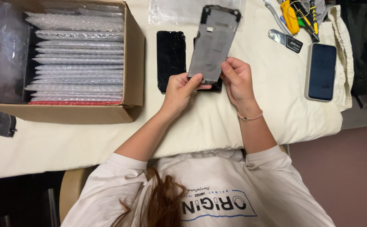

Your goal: The person repeatedly removes black smartphone-like devices from a cardboard box filled with bubble wrap. Each device is unwrapped from a clear plastic bag, briefly turned over to show the back and internal components, and then placed on the table. The process is repeated for several units throughout the clip.

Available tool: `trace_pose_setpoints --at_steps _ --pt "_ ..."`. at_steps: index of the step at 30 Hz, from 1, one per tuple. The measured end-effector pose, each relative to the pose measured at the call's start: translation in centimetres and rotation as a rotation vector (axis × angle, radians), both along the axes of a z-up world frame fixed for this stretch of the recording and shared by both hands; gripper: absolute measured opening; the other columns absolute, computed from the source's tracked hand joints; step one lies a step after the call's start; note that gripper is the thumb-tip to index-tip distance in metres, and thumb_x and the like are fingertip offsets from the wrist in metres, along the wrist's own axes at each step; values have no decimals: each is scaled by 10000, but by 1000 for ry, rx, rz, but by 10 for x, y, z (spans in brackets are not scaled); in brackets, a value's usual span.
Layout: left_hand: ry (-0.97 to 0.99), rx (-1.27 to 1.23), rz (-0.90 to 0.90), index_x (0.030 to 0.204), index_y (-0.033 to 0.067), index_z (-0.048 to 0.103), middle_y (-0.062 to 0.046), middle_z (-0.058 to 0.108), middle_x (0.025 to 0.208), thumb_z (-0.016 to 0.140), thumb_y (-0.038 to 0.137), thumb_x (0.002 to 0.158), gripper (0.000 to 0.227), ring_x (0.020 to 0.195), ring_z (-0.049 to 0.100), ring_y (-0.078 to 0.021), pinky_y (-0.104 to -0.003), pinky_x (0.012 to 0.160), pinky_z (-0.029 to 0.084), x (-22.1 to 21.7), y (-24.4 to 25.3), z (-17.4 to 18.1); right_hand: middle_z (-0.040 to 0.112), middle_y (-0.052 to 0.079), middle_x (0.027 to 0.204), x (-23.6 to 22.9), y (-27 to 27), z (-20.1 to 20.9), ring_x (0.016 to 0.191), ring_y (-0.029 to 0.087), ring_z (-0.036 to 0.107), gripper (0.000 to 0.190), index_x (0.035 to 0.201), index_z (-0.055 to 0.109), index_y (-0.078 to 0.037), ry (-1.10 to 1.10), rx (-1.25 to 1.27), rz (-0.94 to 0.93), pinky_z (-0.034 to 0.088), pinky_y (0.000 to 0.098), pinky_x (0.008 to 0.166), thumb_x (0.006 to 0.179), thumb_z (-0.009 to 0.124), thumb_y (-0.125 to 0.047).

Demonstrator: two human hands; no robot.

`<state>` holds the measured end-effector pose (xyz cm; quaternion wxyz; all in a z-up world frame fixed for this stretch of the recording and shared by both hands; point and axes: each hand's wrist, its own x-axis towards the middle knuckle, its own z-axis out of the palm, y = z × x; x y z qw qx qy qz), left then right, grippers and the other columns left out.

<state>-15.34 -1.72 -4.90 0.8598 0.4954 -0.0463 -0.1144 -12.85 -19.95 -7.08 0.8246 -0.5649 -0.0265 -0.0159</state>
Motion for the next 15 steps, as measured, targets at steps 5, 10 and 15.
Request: trace_pose_setpoints --at_steps 5,10,15 --pt "-15 229 19 1129 -87 697 -201 776 895 745 137 946 294 789 763 -171 -258 697 630 3 7 -7 744 156 784 -2 -6 8 688 197 754 121 973 686 30 113 -9 -10 646 293 669 963 734 -81" --pt "-60 358 91 1206 18 721 -130 797 895 776 183 950 310 750 760 -108 -201 626 615 13 27 -4 726 138 731 -1 -15 0 562 148 708 121 943 680 34 162 -21 2 597 228 538 949 747 -67" --pt "55 363 115 1075 11 769 -79 781 810 789 115 888 215 707 712 -75 -191 616 600 25 35 -19 705 106 672 3 -13 -18 555 83 662 116 958 720 36 149 -166 37 501 163 524 935 767 -67"
